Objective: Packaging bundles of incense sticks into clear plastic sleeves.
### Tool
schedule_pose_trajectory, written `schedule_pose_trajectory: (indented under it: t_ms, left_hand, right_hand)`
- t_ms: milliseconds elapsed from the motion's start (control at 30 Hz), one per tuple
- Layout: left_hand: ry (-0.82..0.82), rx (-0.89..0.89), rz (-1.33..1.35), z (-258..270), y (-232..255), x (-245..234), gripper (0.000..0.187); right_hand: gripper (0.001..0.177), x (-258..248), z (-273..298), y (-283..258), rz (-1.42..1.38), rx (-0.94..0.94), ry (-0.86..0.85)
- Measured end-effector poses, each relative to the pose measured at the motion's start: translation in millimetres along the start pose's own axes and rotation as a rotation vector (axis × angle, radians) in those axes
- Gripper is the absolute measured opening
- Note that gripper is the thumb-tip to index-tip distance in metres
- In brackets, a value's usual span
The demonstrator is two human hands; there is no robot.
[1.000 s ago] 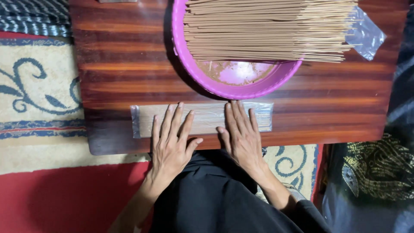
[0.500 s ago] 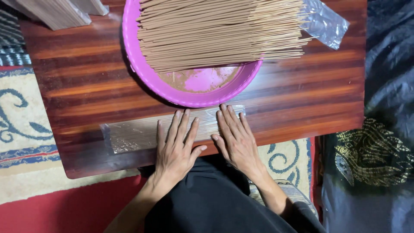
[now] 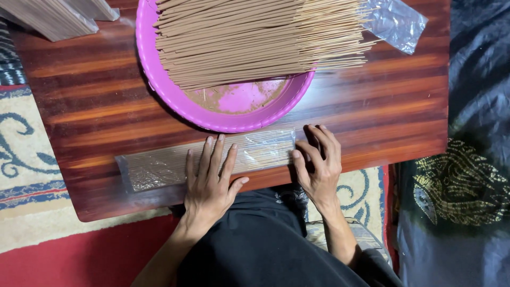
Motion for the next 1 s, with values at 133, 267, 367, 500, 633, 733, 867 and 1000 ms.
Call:
schedule_pose_trajectory:
  t_ms: [133, 267, 367, 500, 633, 733, 867, 1000]
  left_hand:
    - [-0.006, 0.002, -0.010, 1, 0, 2, 0.063]
    - [-0.021, 0.003, -0.011, 0, 0, 1, 0.063]
    - [-0.031, 0.001, -0.012, -1, 0, 0, 0.064]
    - [-0.050, 0.001, 0.001, -1, 0, 0, 0.064]
    - [-0.050, 0.011, -0.028, 0, 0, 1, 0.064]
    - [-0.045, 0.016, -0.030, -1, -1, 0, 0.065]
    - [-0.044, 0.018, -0.030, 0, -1, 1, 0.064]
    - [-0.034, 0.015, -0.028, 0, 0, -1, 0.065]
  right_hand:
    - [0.019, 0, -5, -4, -0.019, 0.013, -0.022]
    - [0.025, 3, -8, -4, -0.113, 0.086, -0.090]
    - [0.026, 4, -8, -1, -0.150, 0.127, -0.114]
    - [0.026, 7, -9, -1, -0.180, 0.177, -0.126]
    - [0.024, 9, -9, 1, -0.177, 0.205, -0.130]
    - [0.024, 8, -10, 0, -0.164, 0.217, -0.110]
    - [0.028, 12, -9, -1, -0.165, 0.224, -0.125]
    - [0.030, 13, -9, -3, -0.146, 0.225, -0.131]
Point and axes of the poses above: each hand's wrist, its own z-axis away from the middle knuckle, its own x-axis out of the palm, y = z × x, the point moved 9 cm from there along -z, towards the middle knuckle, and after that the axes turned 9 degrees about -z, right-handed, at the moved point
